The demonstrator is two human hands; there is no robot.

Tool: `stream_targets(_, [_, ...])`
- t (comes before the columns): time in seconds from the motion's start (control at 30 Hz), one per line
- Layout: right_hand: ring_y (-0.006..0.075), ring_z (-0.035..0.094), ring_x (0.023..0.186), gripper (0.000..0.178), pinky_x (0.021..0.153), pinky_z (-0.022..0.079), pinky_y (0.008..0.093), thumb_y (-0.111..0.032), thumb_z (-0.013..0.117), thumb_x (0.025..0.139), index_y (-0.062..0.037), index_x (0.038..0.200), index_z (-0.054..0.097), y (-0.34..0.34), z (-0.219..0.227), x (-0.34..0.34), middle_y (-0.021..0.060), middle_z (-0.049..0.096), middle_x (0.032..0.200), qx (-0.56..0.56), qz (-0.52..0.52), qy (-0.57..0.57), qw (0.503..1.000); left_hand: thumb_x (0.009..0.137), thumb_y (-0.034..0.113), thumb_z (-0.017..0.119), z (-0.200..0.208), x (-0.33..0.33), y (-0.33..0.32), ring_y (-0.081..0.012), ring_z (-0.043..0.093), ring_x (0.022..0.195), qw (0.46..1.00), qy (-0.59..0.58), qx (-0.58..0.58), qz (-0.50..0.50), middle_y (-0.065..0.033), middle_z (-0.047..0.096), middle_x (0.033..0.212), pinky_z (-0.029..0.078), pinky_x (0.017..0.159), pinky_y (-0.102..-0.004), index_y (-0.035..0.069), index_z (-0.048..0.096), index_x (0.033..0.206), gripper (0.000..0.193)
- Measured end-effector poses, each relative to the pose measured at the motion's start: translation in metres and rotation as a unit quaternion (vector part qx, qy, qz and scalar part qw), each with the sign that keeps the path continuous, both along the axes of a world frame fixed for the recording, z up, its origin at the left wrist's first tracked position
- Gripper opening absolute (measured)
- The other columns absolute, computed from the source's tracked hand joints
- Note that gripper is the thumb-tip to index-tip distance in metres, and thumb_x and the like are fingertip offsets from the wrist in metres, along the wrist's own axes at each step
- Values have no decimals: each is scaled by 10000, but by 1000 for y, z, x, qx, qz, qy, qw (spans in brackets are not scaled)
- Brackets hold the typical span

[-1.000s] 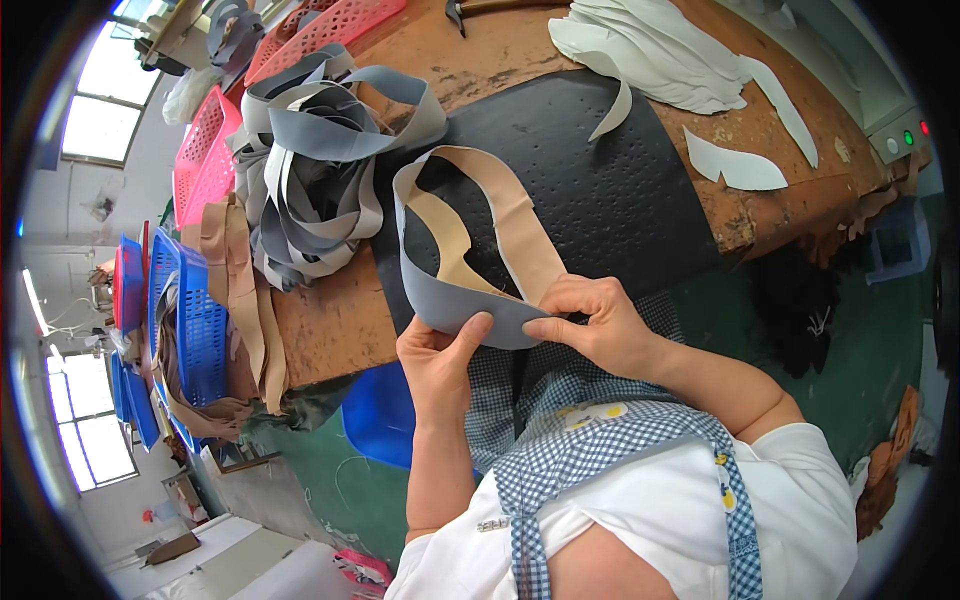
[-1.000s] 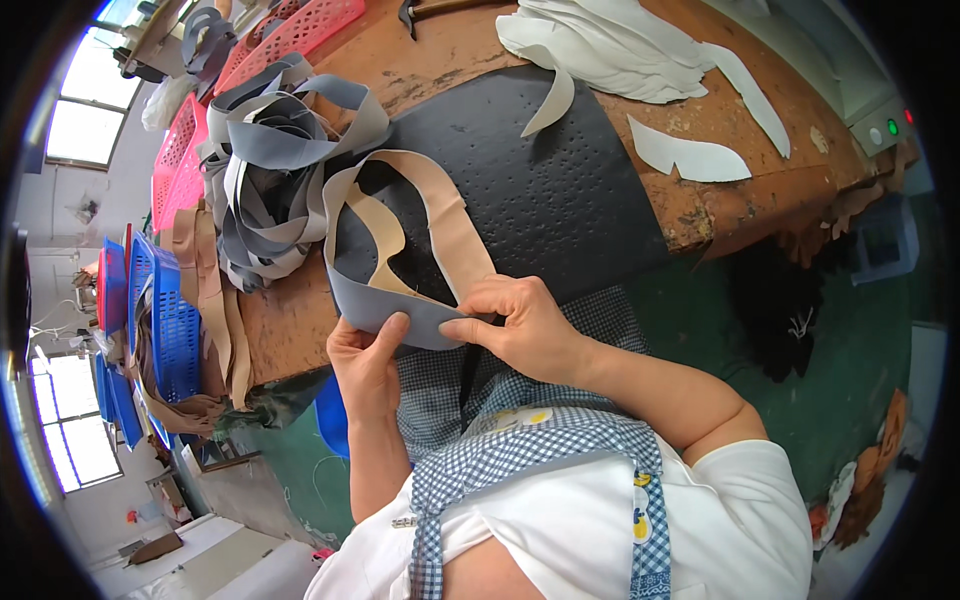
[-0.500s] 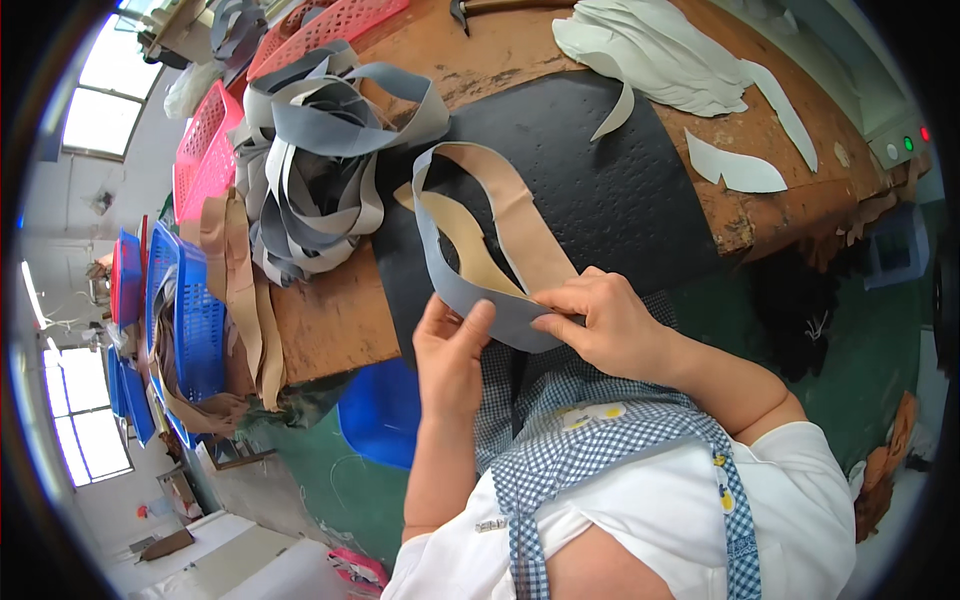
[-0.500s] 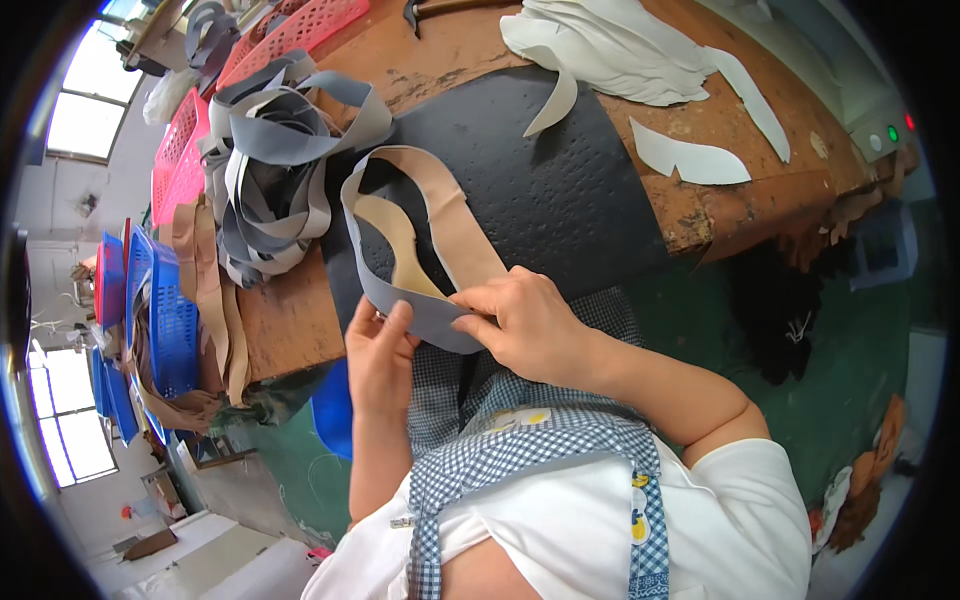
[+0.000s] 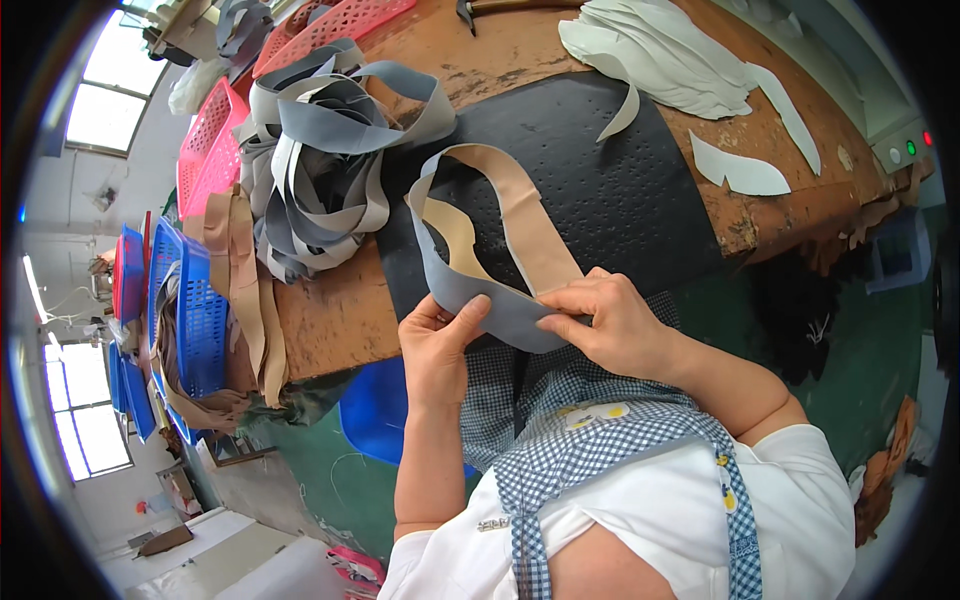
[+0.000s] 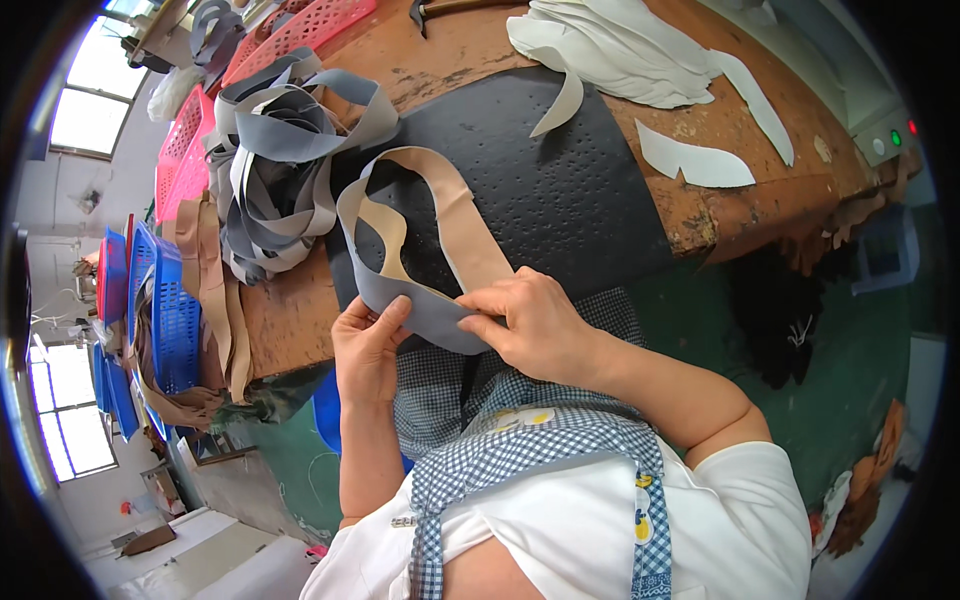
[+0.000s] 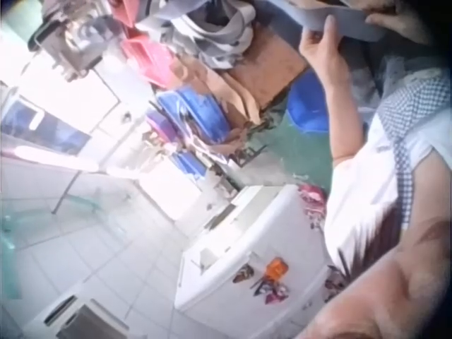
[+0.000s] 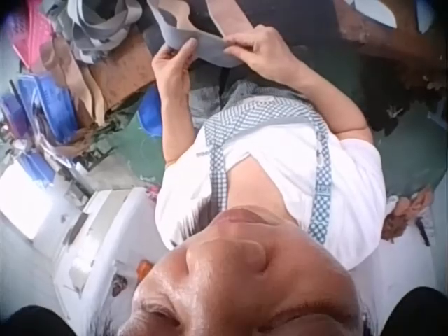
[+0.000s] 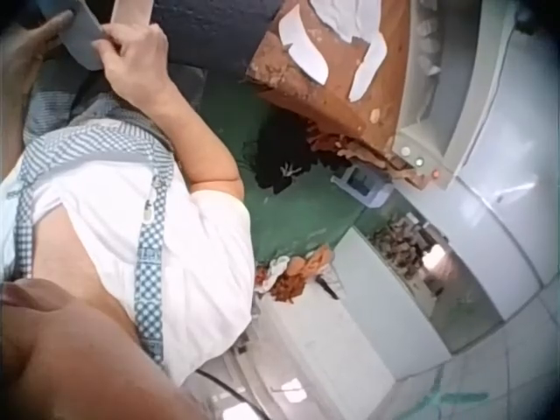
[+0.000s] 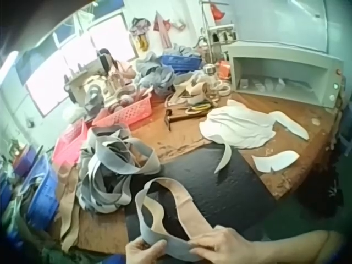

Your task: Assembling and aligning various fabric and foam components for shoe uppers.

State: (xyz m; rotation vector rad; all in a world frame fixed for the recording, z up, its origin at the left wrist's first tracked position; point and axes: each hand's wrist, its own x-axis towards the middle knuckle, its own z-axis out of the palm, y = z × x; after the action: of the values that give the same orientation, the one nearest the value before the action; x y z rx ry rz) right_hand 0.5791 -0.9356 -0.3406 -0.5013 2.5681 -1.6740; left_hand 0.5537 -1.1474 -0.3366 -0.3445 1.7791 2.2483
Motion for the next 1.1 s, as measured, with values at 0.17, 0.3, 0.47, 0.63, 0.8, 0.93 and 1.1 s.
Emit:
stream_targets(0.17, [152, 603, 595, 252, 615, 457, 301, -117, 678, 870, 15, 1083, 696, -2, 17, -12, 132, 695, 756, -8, 31, -86, 996, 815, -10, 741, -10, 8, 8, -135, 662, 828, 999, 1, 48, 7, -81, 705, 939, 533, 788, -276, -30, 684, 1030, 223])
stream_targets(0.3, [239, 688, 687, 279, 623, 512, 341, -116, 633, 886, 25, 1125, 667, -5, 9, -21, 211, 689, 810, -89, 7, -137, 987, 835, 2, 727, -14, 14, 14, -122, 642, 866, 999, 6, 30, 17, -65, 702, 969, 504, 837, -272, -21, 683, 1035, 206])
stream_targets(0.47, [115, 669, 780, 300, 707, 528, 263, -79, 618, 914, 34, 1190, 640, -2, 13, -16, 149, 727, 893, -57, 52, -146, 986, 847, 60, 736, -1, -4, 2, -127, 662, 817, 999, -2, 35, 12, -65, 705, 898, 548, 771, -270, -14, 686, 995, 173])
stream_targets(0.63, [120, 669, 764, 281, 696, 527, 270, -85, 614, 917, 30, 1171, 653, -2, 12, -17, 151, 726, 884, -65, 57, -147, 985, 835, 53, 744, -3, -7, -3, -123, 667, 766, 1000, -3, 9, 7, -67, 705, 867, 561, 719, -255, -12, 698, 962, 149])
stream_targets(0.8, [105, 644, 725, 277, 663, 516, 274, -91, 618, 917, 23, 1166, 657, 0, 20, -18, 141, 722, 858, -46, 77, -173, 981, 828, 29, 744, -5, 0, 6, -107, 650, 766, 1000, 14, -8, 18, -63, 709, 874, 539, 728, -250, -23, 707, 962, 148])
stream_targets(0.93, [206, 685, 728, 273, 695, 525, 313, -90, 611, 907, 15, 1154, 662, -8, 18, -24, 191, 706, 847, -73, 57, -152, 984, 855, 63, 732, -3, 13, 17, -87, 628, 786, 998, 41, -54, 16, -45, 705, 878, 502, 736, -231, -20, 713, 974, 146])
stream_targets(1.1, [179, 677, 758, 278, 714, 526, 306, -79, 611, 906, 5, 1166, 660, -8, 11, -21, 171, 709, 871, -99, 63, -176, 977, 878, 91, 715, 0, 2, 1, -108, 651, 773, 999, 18, -12, 35, -45, 690, 851, 563, 732, -256, -12, 678, 912, 115])
